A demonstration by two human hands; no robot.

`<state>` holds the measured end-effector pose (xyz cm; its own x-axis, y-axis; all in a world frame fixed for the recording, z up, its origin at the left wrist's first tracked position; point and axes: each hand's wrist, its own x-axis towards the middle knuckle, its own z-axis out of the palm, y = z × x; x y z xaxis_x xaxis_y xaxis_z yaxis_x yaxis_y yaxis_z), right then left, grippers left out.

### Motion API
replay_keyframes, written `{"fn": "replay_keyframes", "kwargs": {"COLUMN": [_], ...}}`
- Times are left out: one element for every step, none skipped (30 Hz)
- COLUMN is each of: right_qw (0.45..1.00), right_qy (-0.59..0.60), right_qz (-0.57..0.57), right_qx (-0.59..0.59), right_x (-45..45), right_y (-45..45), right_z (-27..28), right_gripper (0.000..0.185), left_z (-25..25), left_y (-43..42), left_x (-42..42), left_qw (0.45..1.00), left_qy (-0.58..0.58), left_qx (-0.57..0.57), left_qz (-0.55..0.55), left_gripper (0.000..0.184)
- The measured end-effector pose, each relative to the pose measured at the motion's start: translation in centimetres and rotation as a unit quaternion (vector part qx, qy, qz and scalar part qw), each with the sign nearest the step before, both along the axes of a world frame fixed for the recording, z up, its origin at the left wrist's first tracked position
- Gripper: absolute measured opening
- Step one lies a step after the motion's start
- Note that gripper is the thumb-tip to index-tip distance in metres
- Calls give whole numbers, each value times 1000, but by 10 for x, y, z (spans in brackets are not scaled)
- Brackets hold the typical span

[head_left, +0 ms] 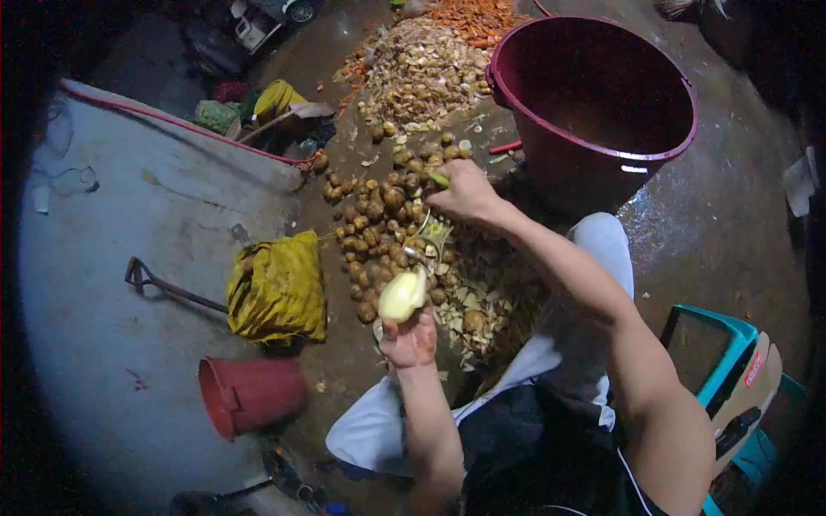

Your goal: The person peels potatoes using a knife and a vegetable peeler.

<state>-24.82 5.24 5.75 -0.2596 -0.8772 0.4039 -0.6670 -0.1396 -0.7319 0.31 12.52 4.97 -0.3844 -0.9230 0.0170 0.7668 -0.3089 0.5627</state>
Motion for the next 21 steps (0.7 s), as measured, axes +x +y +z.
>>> {"fn": "replay_keyframes", "kwargs": {"right_qw": [999, 998, 997, 996, 995, 999, 1000, 1000, 999, 999, 998, 998, 998, 998, 997, 999, 999, 998, 998, 999, 997], "right_qy": [-33, -2, 1, 16, 27, 9, -4, 1, 10, -24, -56, -54, -18, 6, 27, -12, -45, 13, 13, -28, -67], "right_qz": [13, 50, 62, 77, 91, 48, 6, -22, -20, -27, -32, 34, 47, 58, 68, 30, -9, -53, -54, -39, -22], "right_qx": [-5, -41, -49, -29, -6, 9, 19, -10, 31, 14, -2, 27, -28, -19, -8, -10, -16, -18, -19, -4, 12], "right_x": [8, 17, 28, 27, 27, 26, 19, 8, 1, 4, 11, 18, 30, 30, 32, 31, 24, 15, 14, 12, 11], "right_y": [9, 17, 27, 34, 41, 36, 21, 10, 6, 11, 17, 20, 27, 34, 40, 35, 21, 11, 12, 11, 10], "right_z": [14, 27, 40, 52, 56, 45, 30, 12, 19, 21, 22, 32, 42, 51, 54, 43, 29, 14, 13, 12, 14], "right_gripper": [28, 28, 28, 30, 32, 32, 32, 29, 27, 27, 27, 26, 25, 25, 26, 28, 29, 30, 30, 29, 27], "left_z": [4, 8, 10, 11, 7, 3, -1, -1, 2, 6, 11, 21, 17, 13, 9, 4, 2, 4, 9, 15, 21], "left_y": [-1, 0, 2, 4, 3, 3, 3, 0, -2, -2, -1, 4, 5, 7, 8, 7, 5, 4, 4, 5, 6], "left_x": [-4, -4, -5, -6, -5, -3, -2, -7, -10, -13, -14, -17, -17, -17, -17, -14, -12, -12, -14, -15, -17], "left_qw": [1000, 1000, 1000, 999, 998, 998, 997, 998, 993, 996, 996, 998, 998, 997, 994, 998, 999, 997, 994, 991, 986], "left_qy": [19, -11, -10, -39, -43, -46, -50, 21, 91, 71, 72, 26, 5, -17, -40, -14, 25, 63, 99, 118, 137], "left_qx": [11, -12, -10, 26, 33, 40, 47, 56, 65, 61, 59, 57, 61, 65, 70, 45, 38, 32, 27, 63, 99], "left_qz": [5, -13, -10, 18, 19, 20, 21, -1, -24, -15, -18, 0, 24, 47, 70, 51, 26, 0, -28, -18, -7], "left_gripper": [71, 67, 67, 64, 65, 65, 65, 68, 71, 77, 77, 77, 75, 74, 73, 69, 66, 62, 59, 62, 65]}}
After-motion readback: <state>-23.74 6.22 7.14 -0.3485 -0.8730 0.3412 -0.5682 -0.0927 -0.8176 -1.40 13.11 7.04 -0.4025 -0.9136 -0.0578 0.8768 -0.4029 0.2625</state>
